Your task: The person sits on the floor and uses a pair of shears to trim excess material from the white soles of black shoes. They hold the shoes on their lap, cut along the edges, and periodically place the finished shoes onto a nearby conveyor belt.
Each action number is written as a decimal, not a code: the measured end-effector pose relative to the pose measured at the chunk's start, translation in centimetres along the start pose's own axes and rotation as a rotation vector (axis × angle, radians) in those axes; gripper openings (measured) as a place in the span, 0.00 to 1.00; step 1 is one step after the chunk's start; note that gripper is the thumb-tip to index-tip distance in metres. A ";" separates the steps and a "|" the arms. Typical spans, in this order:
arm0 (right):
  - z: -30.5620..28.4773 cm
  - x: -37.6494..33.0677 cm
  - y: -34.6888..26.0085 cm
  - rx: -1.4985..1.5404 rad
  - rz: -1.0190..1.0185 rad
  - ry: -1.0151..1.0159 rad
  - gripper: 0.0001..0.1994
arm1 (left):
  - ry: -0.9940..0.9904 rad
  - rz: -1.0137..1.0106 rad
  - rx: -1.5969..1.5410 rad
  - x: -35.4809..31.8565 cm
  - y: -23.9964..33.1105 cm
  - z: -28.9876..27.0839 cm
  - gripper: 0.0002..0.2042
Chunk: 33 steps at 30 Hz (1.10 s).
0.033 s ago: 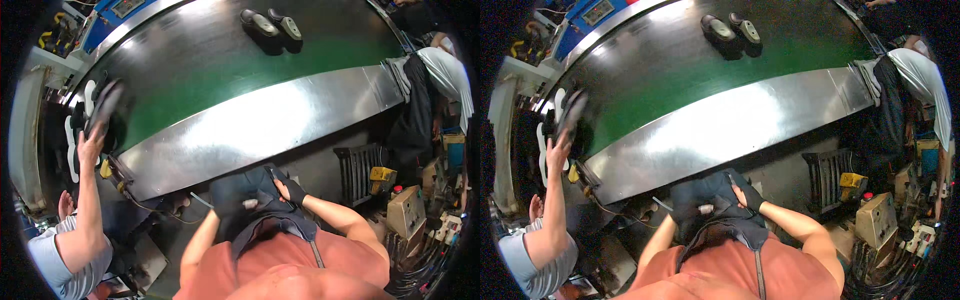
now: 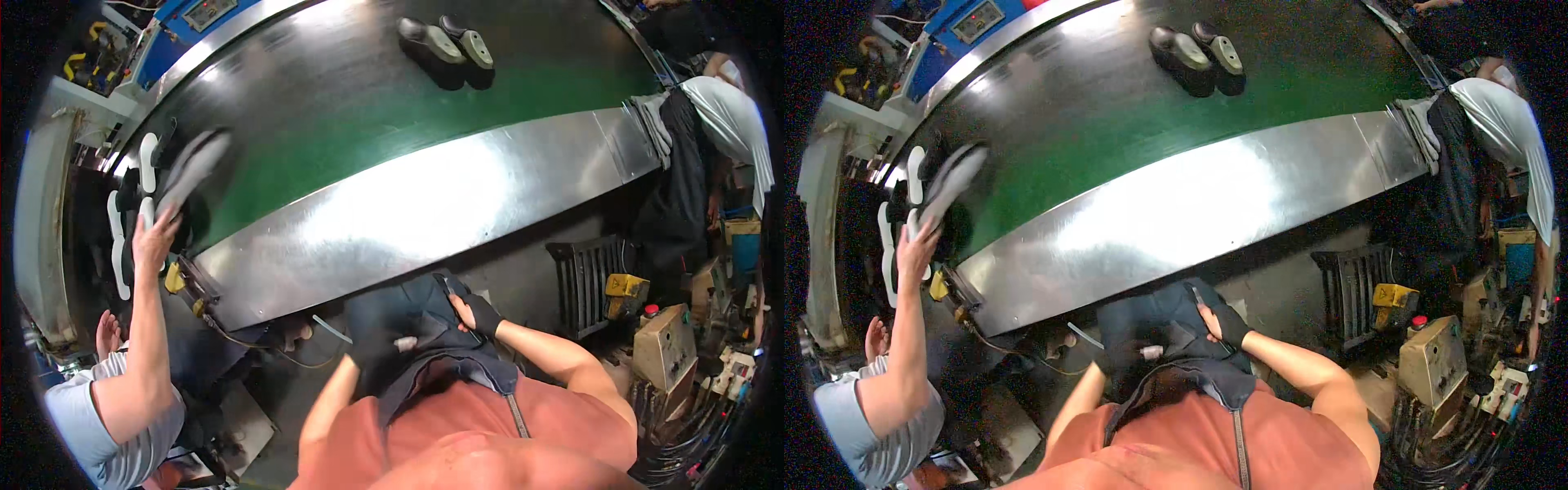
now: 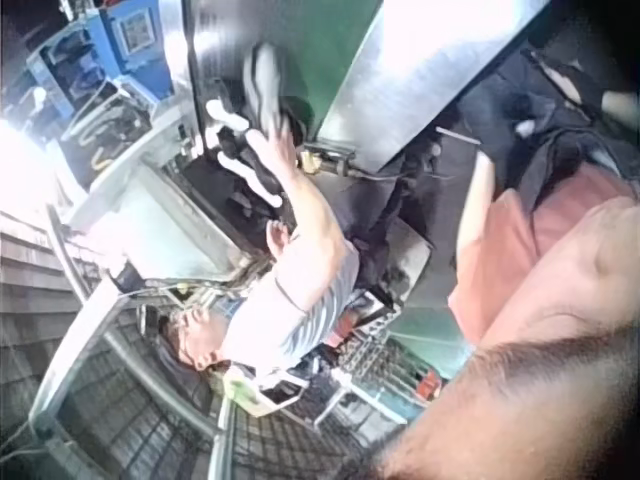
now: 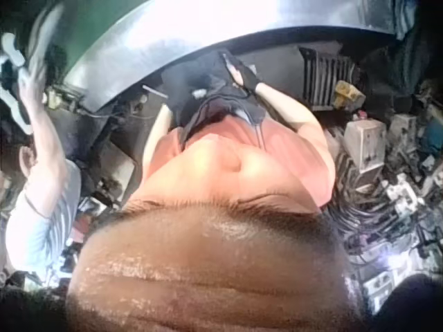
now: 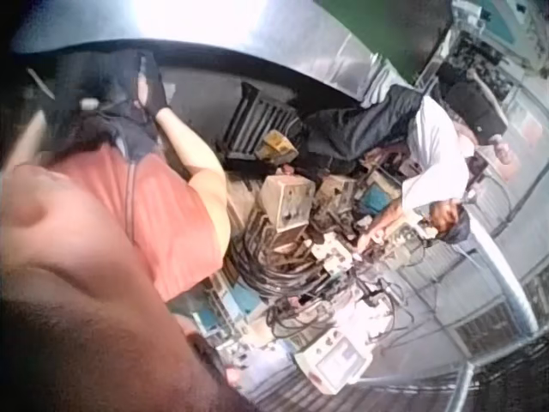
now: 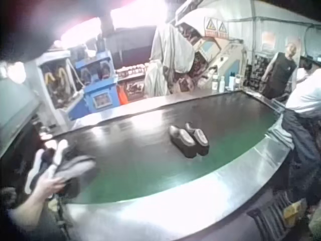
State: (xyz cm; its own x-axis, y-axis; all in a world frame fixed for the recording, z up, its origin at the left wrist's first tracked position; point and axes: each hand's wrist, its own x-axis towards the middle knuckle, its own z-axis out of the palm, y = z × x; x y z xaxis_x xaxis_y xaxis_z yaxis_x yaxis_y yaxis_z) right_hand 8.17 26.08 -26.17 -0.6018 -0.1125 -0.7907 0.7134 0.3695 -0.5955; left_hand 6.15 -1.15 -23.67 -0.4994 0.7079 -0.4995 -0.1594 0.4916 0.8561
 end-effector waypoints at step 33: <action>4.9 1.9 1.1 -0.401 0.008 -0.262 0.25 | 1.250 -0.352 0.500 0.2 -1.0 -43.0 0.40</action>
State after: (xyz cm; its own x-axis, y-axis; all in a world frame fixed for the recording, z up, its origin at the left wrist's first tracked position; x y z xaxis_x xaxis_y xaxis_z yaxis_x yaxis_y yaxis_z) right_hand 9.57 21.72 -29.03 -0.4496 -0.3180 -0.8347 0.4914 0.6923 -0.5284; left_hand -30.41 -23.38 -18.93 -0.9609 -0.2769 -0.0010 -0.2488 0.8620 0.4417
